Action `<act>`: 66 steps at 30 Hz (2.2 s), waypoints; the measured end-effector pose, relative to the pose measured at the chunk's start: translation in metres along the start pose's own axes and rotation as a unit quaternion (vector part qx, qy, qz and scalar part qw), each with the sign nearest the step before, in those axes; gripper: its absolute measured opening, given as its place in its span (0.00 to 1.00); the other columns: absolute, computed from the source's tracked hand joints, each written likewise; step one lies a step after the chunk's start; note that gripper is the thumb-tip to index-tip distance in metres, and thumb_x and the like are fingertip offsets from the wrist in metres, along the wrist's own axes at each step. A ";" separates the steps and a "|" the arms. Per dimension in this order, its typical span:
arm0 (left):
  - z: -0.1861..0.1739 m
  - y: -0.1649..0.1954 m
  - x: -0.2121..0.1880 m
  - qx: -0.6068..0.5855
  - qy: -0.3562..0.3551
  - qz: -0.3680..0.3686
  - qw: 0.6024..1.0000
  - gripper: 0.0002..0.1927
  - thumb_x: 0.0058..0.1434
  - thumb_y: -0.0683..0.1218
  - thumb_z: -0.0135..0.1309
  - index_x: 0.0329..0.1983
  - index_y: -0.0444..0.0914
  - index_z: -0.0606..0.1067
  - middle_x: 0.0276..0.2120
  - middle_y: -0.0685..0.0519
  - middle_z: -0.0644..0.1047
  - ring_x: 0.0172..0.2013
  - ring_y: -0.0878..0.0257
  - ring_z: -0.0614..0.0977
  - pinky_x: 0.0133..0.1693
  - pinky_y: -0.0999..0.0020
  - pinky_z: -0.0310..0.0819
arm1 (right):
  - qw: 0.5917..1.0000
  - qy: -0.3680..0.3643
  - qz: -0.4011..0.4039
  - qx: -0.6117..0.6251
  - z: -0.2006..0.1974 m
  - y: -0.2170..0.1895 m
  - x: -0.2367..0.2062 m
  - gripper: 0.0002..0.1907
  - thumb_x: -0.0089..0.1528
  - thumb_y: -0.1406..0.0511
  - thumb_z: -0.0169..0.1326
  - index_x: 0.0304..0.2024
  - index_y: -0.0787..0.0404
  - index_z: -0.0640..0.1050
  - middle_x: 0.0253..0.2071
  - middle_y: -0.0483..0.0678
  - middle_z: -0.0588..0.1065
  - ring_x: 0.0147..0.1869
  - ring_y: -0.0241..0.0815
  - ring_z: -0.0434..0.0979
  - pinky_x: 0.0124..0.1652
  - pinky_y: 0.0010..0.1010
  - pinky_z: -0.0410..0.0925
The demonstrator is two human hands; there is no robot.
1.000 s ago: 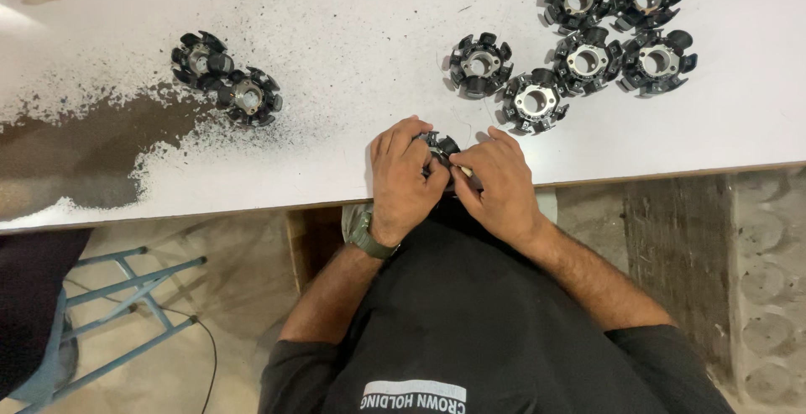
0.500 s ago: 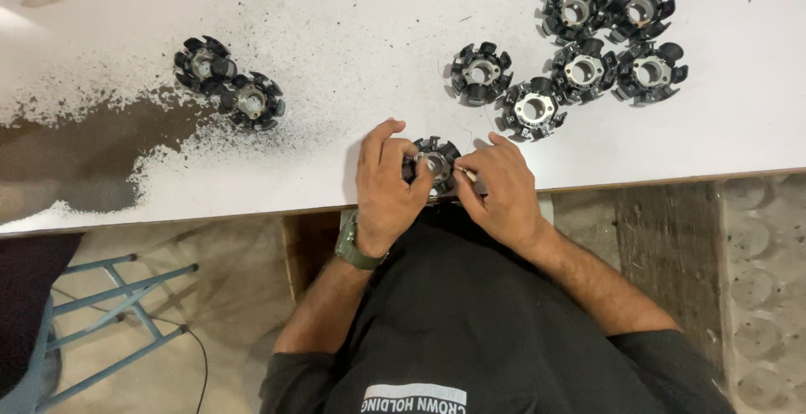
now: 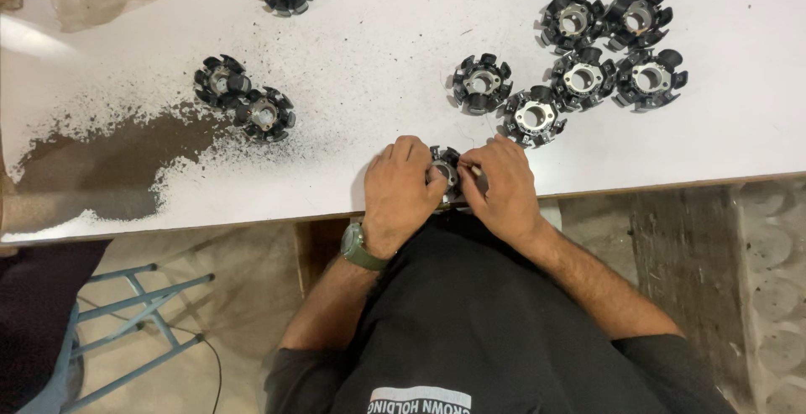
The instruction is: The person sits at a white table and assembles omni wheels by hand, pressing black roller components into the hubs of wheel bodies one at a time. Finished wheels are set aside in a growing pile on the table as the person works through the parts.
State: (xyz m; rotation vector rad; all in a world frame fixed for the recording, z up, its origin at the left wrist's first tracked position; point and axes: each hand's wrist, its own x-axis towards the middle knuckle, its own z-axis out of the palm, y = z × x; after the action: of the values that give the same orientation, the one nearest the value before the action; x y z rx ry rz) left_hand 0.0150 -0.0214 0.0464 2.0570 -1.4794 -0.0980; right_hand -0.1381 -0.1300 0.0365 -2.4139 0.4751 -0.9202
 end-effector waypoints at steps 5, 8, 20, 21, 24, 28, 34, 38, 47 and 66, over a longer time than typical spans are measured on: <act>-0.004 -0.002 -0.006 -0.020 0.062 0.047 0.997 0.13 0.57 0.43 0.60 0.44 0.35 0.76 0.52 0.46 0.76 0.48 0.48 0.78 0.48 0.51 0.72 | 1.000 0.004 0.003 0.013 0.000 0.000 0.000 0.11 0.59 0.73 0.61 0.42 0.61 0.75 0.36 0.50 0.73 0.45 0.55 0.74 0.62 0.51 0.66; -0.002 -0.006 -0.006 -0.040 0.072 0.048 0.995 0.10 0.61 0.41 0.60 0.46 0.37 0.78 0.55 0.50 0.76 0.52 0.51 0.78 0.51 0.53 0.73 | 1.000 0.006 0.006 0.015 0.001 0.000 0.001 0.11 0.59 0.74 0.61 0.42 0.60 0.75 0.35 0.50 0.72 0.44 0.54 0.73 0.62 0.51 0.66; -0.013 -0.016 0.001 -0.037 0.036 0.135 0.990 0.08 0.55 0.38 0.58 0.39 0.37 0.76 0.49 0.49 0.77 0.49 0.51 0.80 0.48 0.55 0.75 | 1.000 -0.005 -0.012 0.000 0.000 0.001 0.003 0.14 0.57 0.73 0.61 0.45 0.60 0.75 0.37 0.49 0.73 0.46 0.53 0.74 0.63 0.52 0.64; -0.012 -0.015 0.001 -0.052 0.032 0.131 0.990 0.08 0.55 0.38 0.58 0.39 0.37 0.76 0.48 0.50 0.77 0.48 0.51 0.80 0.48 0.56 0.76 | 1.000 -0.009 -0.011 -0.001 0.000 0.001 0.003 0.14 0.57 0.73 0.62 0.44 0.60 0.75 0.37 0.49 0.73 0.46 0.53 0.74 0.63 0.52 0.64; -0.010 -0.015 0.002 -0.089 0.034 0.068 0.993 0.06 0.58 0.38 0.58 0.39 0.36 0.76 0.48 0.50 0.78 0.45 0.53 0.81 0.45 0.58 0.77 | 1.000 -0.007 -0.012 -0.001 0.001 0.001 0.004 0.14 0.58 0.73 0.62 0.44 0.60 0.75 0.37 0.49 0.73 0.46 0.52 0.73 0.63 0.52 0.64; -0.011 -0.019 0.006 -0.057 0.042 0.091 0.993 0.06 0.56 0.38 0.57 0.37 0.36 0.76 0.46 0.49 0.77 0.42 0.53 0.81 0.43 0.58 0.76 | 1.000 -0.008 -0.012 -0.002 0.001 0.001 0.004 0.13 0.58 0.73 0.61 0.45 0.60 0.75 0.37 0.49 0.73 0.47 0.52 0.74 0.63 0.52 0.64; -0.017 -0.010 0.003 -0.061 0.016 0.133 0.989 0.08 0.55 0.39 0.58 0.38 0.37 0.76 0.46 0.49 0.77 0.43 0.50 0.82 0.43 0.57 0.78 | 1.000 -0.009 -0.008 -0.001 0.001 0.002 0.006 0.12 0.59 0.73 0.61 0.44 0.60 0.75 0.37 0.50 0.73 0.47 0.53 0.74 0.63 0.53 0.64; -0.018 -0.004 0.002 -0.120 0.009 0.040 0.992 0.07 0.60 0.39 0.57 0.42 0.36 0.76 0.47 0.48 0.78 0.41 0.49 0.82 0.41 0.57 0.78 | 1.000 0.002 -0.018 0.001 0.001 0.000 0.004 0.13 0.59 0.73 0.62 0.45 0.61 0.75 0.38 0.50 0.73 0.48 0.53 0.74 0.65 0.53 0.64; -0.014 -0.004 0.000 -0.161 0.016 -0.015 0.987 0.06 0.61 0.38 0.57 0.41 0.35 0.76 0.44 0.47 0.79 0.42 0.48 0.82 0.43 0.56 0.78 | 0.998 0.005 -0.051 0.020 0.003 -0.002 -0.003 0.15 0.58 0.73 0.64 0.45 0.60 0.76 0.43 0.49 0.75 0.54 0.50 0.76 0.68 0.54 0.60; -0.013 -0.009 -0.004 -0.160 -0.006 -0.012 0.987 0.08 0.57 0.36 0.55 0.40 0.33 0.74 0.44 0.47 0.78 0.36 0.50 0.82 0.38 0.57 0.77 | 0.997 0.004 -0.070 -0.013 0.012 -0.002 -0.004 0.17 0.56 0.75 0.65 0.46 0.60 0.77 0.41 0.46 0.75 0.53 0.48 0.75 0.69 0.52 0.60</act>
State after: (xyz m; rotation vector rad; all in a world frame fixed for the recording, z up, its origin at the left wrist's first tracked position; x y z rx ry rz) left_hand 0.0267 -0.0104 0.0516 1.8175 -1.3465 -0.3350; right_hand -0.1325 -0.1222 0.0277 -2.4931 0.3264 -0.9890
